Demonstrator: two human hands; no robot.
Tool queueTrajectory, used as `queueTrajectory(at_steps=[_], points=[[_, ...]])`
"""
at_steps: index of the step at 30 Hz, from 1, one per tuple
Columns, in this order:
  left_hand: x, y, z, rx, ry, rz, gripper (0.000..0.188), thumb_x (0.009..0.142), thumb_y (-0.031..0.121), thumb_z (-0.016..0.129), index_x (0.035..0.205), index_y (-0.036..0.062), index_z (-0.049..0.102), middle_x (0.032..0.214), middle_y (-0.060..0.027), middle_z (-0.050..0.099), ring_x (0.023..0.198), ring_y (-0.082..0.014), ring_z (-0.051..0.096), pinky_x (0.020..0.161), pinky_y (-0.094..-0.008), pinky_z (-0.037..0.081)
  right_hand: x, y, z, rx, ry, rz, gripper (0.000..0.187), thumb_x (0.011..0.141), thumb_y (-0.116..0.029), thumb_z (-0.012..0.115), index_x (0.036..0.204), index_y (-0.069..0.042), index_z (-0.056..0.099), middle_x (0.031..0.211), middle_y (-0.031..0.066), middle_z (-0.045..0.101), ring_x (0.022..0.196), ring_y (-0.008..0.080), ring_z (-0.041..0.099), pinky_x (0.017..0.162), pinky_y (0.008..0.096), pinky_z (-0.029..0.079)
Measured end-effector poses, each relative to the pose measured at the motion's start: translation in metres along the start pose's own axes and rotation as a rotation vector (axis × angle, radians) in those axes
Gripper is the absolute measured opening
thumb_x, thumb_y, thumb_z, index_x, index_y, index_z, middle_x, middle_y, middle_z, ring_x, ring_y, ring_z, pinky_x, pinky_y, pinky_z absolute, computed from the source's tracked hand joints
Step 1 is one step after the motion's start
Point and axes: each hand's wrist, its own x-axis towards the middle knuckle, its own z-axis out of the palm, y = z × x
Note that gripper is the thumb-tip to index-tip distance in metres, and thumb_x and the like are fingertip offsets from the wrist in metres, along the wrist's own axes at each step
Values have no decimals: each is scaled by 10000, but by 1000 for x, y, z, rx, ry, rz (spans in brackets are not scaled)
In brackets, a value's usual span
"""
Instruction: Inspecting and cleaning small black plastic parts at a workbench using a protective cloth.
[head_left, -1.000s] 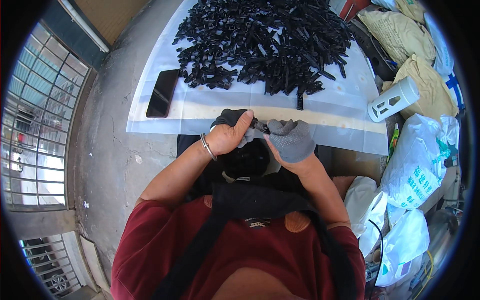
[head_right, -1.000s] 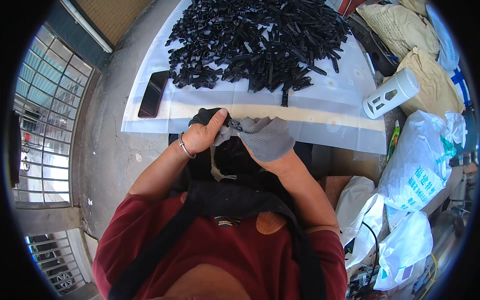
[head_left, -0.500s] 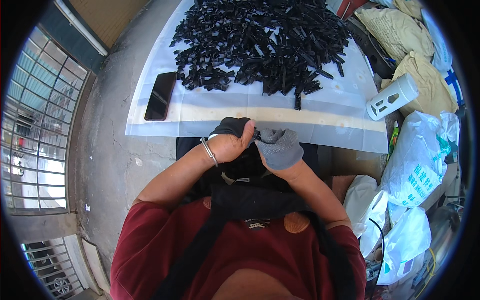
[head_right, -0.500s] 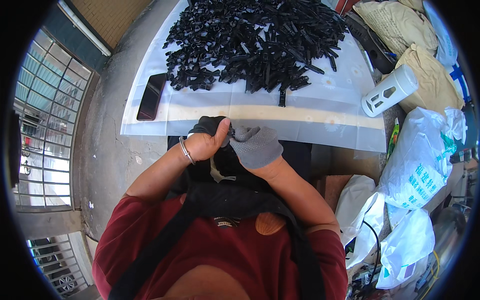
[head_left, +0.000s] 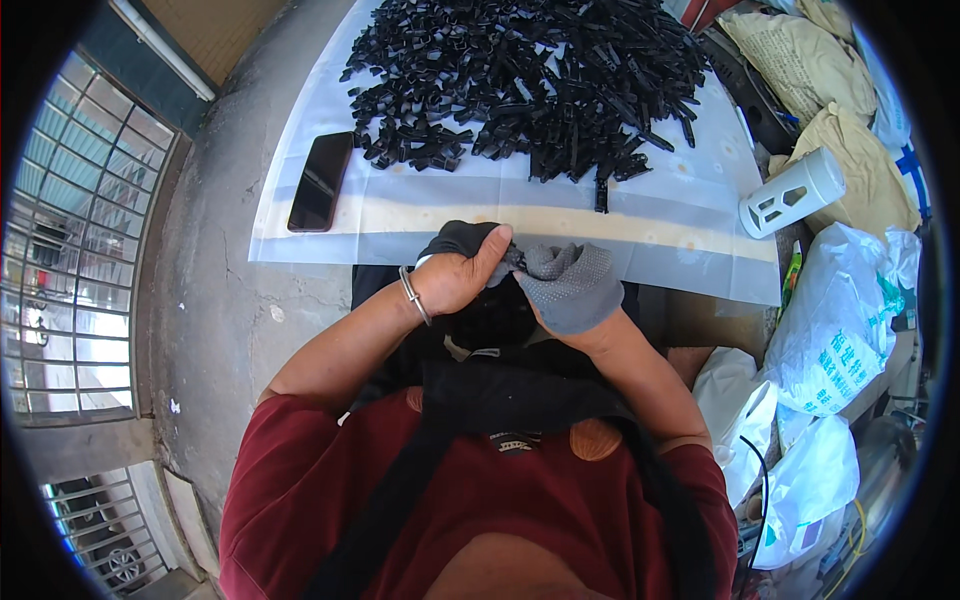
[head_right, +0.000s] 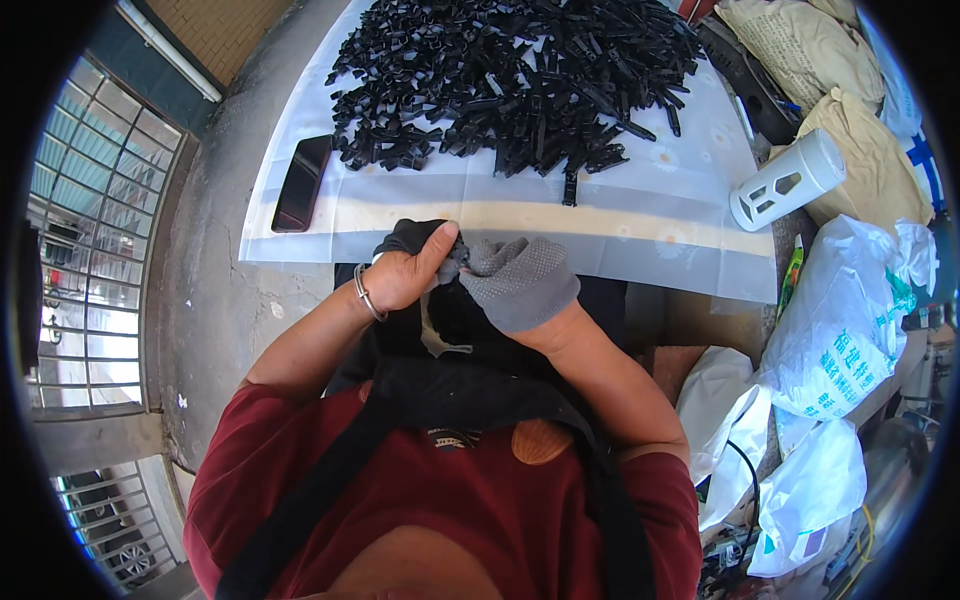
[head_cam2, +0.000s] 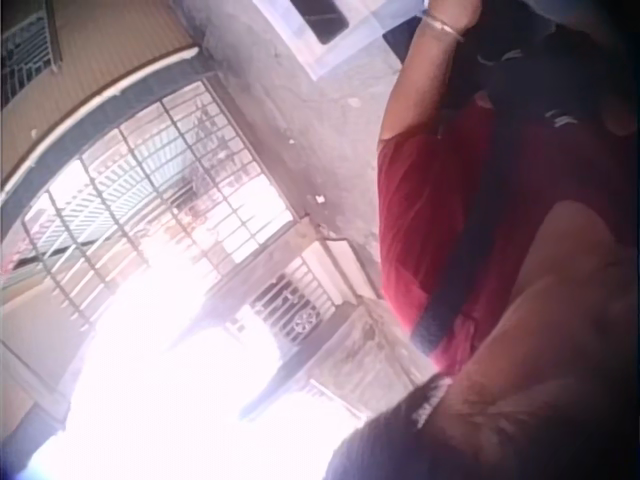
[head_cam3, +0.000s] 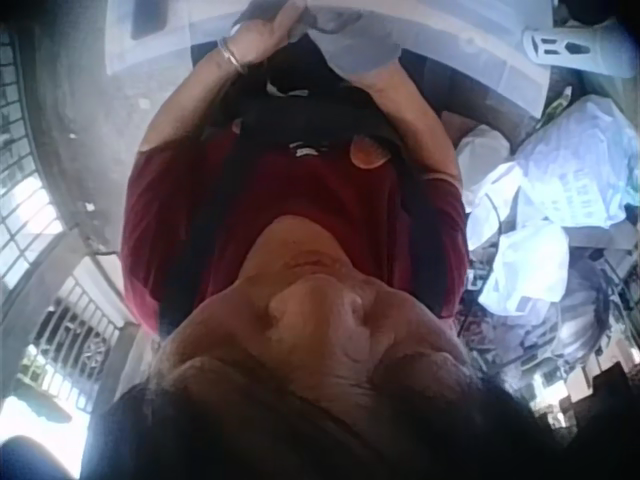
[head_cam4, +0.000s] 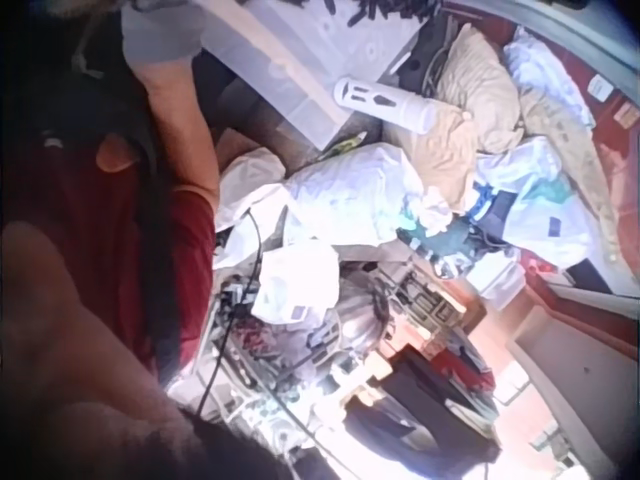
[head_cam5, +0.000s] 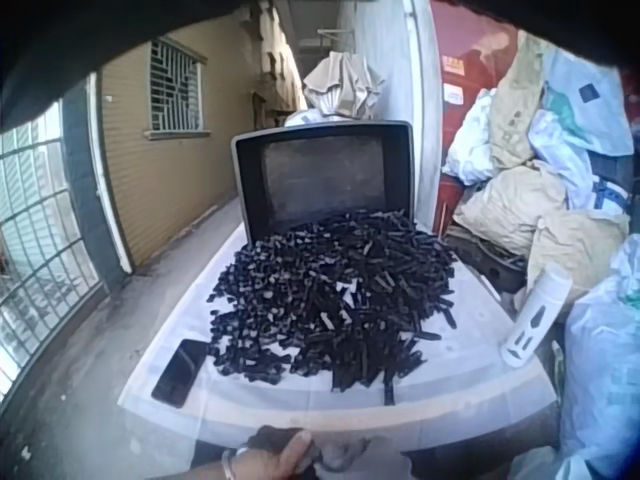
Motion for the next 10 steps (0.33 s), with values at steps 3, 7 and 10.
queueTrajectory(at_steps=[3, 7, 10], points=[[0, -3, 7, 37, 88, 68, 397, 922, 307, 341, 847, -6, 573, 803, -230, 585, 791, -409, 542, 689, -422, 429, 6, -1, -6, -45, 31, -12, 253, 759, -227, 564, 955, -67, 544, 835, 116, 563, 705, 275, 556, 594, 379, 436], [-5, -1, 13, 119, 92, 129, 315, 912, 230, 354, 831, 7, 562, 811, -222, 585, 765, -408, 536, 672, -439, 423, 3, -6, 0, -13, 88, 18, 276, 745, -234, 579, 953, -57, 540, 839, 114, 565, 713, 280, 558, 604, 380, 438], [-5, -5, 13, 141, 121, 224, 309, 926, 249, 379, 922, 10, 575, 834, -208, 600, 786, -352, 575, 699, -403, 444, -3, -8, 6, -7, 94, 46, 308, 741, -251, 583, 978, -61, 527, 920, 122, 553, 823, 314, 541, 694, 404, 426]])
